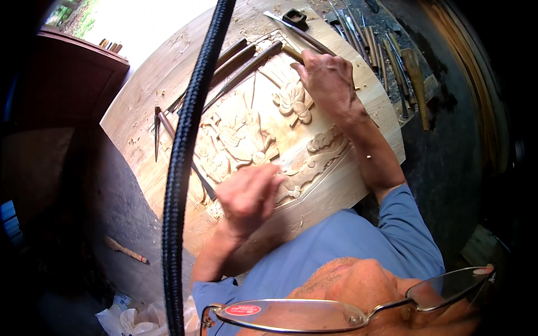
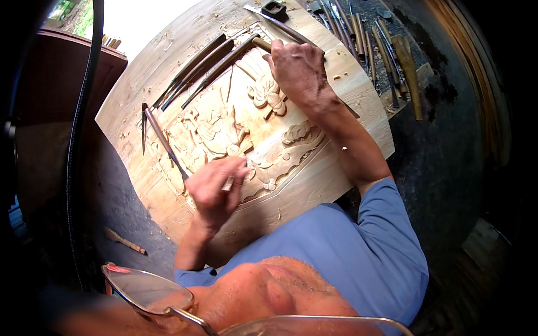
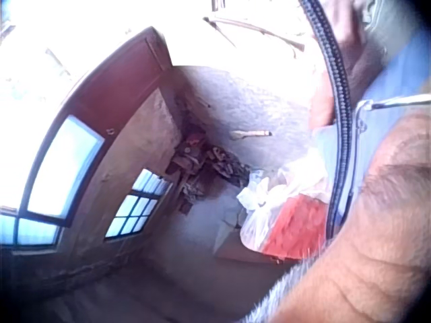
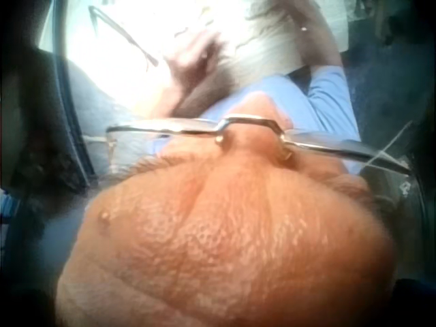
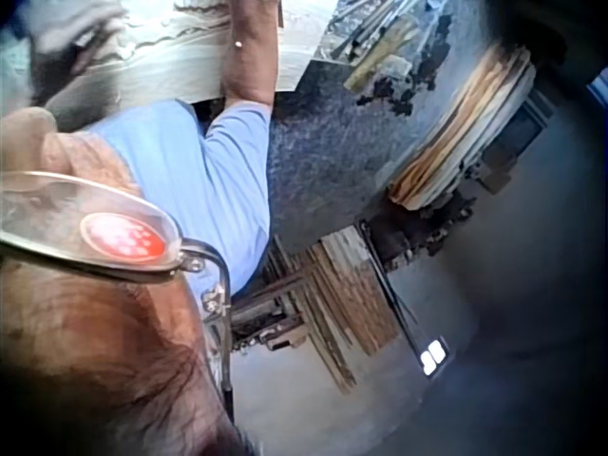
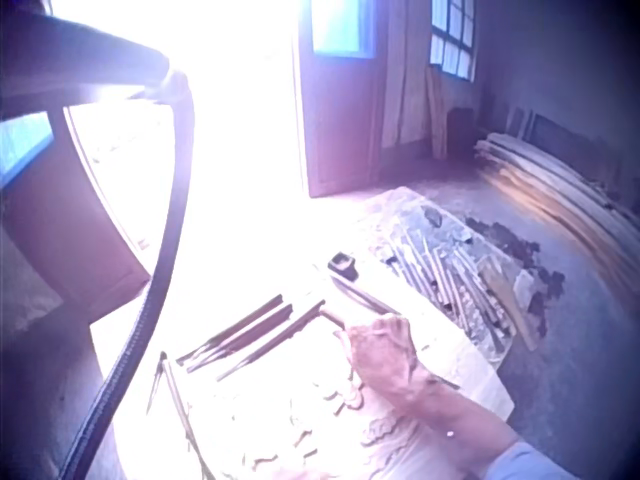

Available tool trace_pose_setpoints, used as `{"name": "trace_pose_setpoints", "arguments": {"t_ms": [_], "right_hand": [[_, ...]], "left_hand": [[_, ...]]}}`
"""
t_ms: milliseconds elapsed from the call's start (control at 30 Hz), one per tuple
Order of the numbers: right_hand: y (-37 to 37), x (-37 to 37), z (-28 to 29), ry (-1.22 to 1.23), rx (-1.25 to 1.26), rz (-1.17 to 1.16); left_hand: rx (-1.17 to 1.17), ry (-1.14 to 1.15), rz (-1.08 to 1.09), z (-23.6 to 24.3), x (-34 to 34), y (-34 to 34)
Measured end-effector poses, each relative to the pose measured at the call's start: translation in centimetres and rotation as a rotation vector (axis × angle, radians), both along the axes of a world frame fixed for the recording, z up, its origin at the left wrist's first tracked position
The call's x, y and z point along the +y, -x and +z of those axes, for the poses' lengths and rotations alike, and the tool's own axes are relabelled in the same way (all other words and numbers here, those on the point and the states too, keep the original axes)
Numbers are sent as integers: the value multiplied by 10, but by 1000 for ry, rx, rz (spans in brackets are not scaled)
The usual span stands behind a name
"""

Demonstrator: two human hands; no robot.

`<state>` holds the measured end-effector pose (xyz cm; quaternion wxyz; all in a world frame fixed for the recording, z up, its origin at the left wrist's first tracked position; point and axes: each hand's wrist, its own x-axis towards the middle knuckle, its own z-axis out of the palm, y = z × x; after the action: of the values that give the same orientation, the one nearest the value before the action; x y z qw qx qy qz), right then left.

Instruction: The person carves intricate details into a decorative wood panel using various chisels and a mallet. They pick up and use several hand-held tools to shape the wood and occasionally brush away wood shavings by hand.

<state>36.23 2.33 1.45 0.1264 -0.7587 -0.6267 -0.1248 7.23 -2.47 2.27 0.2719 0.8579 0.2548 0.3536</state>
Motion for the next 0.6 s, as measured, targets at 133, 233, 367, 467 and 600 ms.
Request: {"name": "trace_pose_setpoints", "arguments": {"t_ms": [133,233,367,467,600], "right_hand": [[-13,6,-19,-10,-14,-37],[-14,14,-20,21,76,-96],[-10,30,-14,85,92,-142],[-28,71,-27,130,30,-119],[-72,128,-57,26,-115,-61]], "left_hand": [[0,-123,-234,-23,-19,-41],[-45,-227,-262,-39,-25,-39],[-146,-339,-297,-56,-26,-33],[-117,-375,-329,-60,-32,-28],[-71,-434,-327,-65,-26,-24]]}}
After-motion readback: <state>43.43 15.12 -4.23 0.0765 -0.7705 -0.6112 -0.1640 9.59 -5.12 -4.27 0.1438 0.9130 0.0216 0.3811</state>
